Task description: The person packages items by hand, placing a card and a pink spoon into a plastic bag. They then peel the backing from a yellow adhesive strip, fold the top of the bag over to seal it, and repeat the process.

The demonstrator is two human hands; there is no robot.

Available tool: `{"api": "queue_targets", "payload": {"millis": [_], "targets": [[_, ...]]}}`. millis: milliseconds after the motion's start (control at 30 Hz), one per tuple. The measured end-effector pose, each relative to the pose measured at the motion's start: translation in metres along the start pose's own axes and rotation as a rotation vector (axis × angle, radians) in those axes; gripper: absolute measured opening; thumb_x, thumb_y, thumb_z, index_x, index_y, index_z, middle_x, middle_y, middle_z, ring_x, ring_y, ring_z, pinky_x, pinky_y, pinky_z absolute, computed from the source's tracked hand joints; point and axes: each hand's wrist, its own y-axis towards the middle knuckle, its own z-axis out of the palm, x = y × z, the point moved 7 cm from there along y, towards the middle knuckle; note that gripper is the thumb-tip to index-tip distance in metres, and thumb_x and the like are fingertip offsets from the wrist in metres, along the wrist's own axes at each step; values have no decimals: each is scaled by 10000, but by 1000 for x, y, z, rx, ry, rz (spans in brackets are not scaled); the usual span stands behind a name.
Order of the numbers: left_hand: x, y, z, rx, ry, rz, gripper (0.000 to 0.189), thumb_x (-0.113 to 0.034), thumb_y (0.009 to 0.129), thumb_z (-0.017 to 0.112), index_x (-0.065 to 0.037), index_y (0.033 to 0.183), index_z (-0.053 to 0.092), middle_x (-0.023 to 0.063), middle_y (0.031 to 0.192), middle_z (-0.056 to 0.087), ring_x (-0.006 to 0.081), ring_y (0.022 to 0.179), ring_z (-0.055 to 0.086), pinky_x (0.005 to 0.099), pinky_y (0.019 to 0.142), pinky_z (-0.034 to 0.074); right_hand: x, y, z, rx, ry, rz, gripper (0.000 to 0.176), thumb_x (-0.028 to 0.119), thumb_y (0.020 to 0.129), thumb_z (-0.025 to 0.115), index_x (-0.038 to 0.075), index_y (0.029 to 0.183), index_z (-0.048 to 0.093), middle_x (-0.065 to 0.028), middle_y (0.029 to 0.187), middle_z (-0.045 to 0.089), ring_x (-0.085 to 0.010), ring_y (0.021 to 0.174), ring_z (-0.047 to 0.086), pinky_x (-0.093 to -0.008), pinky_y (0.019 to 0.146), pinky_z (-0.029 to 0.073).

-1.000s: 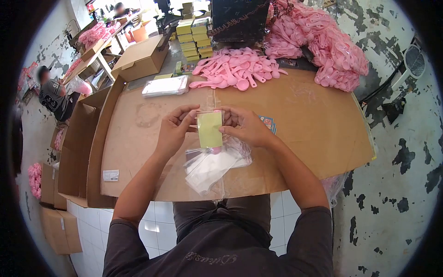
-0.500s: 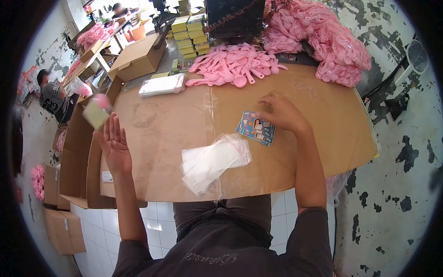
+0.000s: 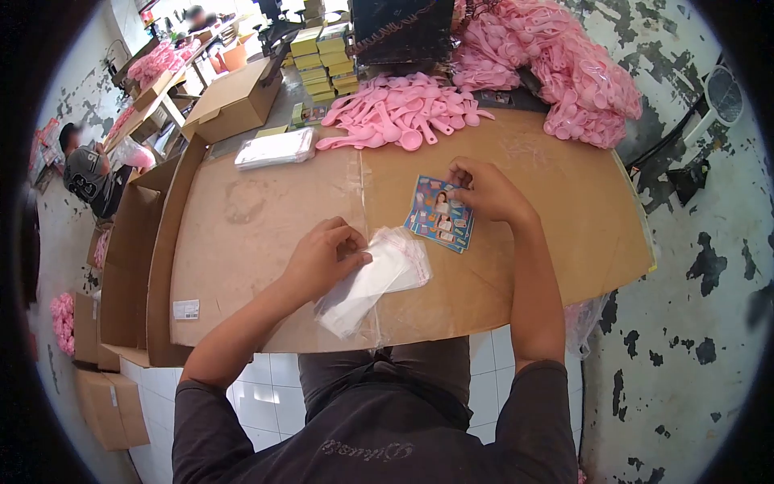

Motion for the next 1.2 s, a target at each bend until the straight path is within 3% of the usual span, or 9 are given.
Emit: {"api": "queue_targets", "payload": {"millis": [67, 167, 300, 400, 633, 700, 900, 1100, 1200], "targets": [[7, 0, 1, 4, -121, -84, 222, -169, 850, 815, -25, 984, 713, 63, 897, 661, 170, 761, 628, 320, 723, 527, 16, -1, -2, -37, 99, -84, 204, 19, 870, 749, 22, 1059, 673, -20, 895, 679, -127, 845, 628, -308, 771, 514], [13, -3, -2, 2, -313, -217, 171, -121, 870, 799, -7, 961, 710, 35, 898, 681, 100, 698, 591, 271, 683, 511, 36, -11, 11, 148, 535, -84, 154, 37, 912, 715, 27, 1064, 691, -18, 953, 700, -114, 904, 642, -296, 805, 516], [24, -3, 2, -71, -587, -260, 166, -99, 915, 766, 11, 1016, 694, 12, 907, 691, 52, 709, 577, 231, 681, 501, 83, -16, 54, 421, 372, -430, 130, 75, 910, 713, 29, 1031, 721, -41, 990, 729, -140, 927, 656, -320, 825, 521], [37, -4, 5, 5, -561, -331, 157, -96, 954, 727, 7, 1049, 659, 23, 914, 696, 53, 749, 600, 226, 692, 503, 71, -13, 84, 455, 108, -345, 169, 86, 900, 702, 20, 1055, 717, -55, 1009, 738, -155, 916, 657, -339, 815, 522], [44, 3, -25, -181, -1089, -250, 265, -87, 997, 659, -4, 1210, 525, 144, 981, 737, 211, 887, 742, 294, 741, 574, 66, -5, 63, 219, 230, -175, 197, 95, 903, 691, 2, 1077, 708, -51, 963, 714, -127, 888, 648, -327, 790, 532], [34, 2, -31, -160, -1092, -232, 309, -76, 994, 664, 4, 1251, 513, 144, 984, 741, 198, 881, 739, 291, 747, 576, 57, 0, 49, -1, 268, -70, 182, 75, 919, 685, 2, 1084, 708, -40, 953, 705, -112, 902, 646, -307, 802, 536], [29, 2, -14, -105, -1068, -189, 452, -37, 979, 680, 9, 1372, 461, 139, 994, 752, 166, 888, 734, 267, 766, 580, 71, 0, 47, -58, 606, -130, 220, 61, 960, 672, 29, 1173, 717, -27, 1083, 698, -95, 945, 646, -283, 847, 535], [12, -1, -14, -30, -997, -213, 499, -38, 989, 668, -3, 1431, 439, 154, 1042, 755, 158, 915, 731, 262, 794, 580, 99, -6, 50, 38, 67, -327, 288, 71, 940, 706, 48, 1227, 715, -41, 1037, 709, -98, 892, 640, -292, 779, 524], [8, -2, -10, 4, -916, -131, 503, -40, 992, 665, -5, 1440, 440, 154, 1050, 754, 146, 918, 725, 263, 794, 579, 115, -6, 67, 6, 134, -460, 287, 91, 932, 725, 48, 1215, 716, -45, 951, 703, -111, 839, 639, -291, 735, 516]]}}
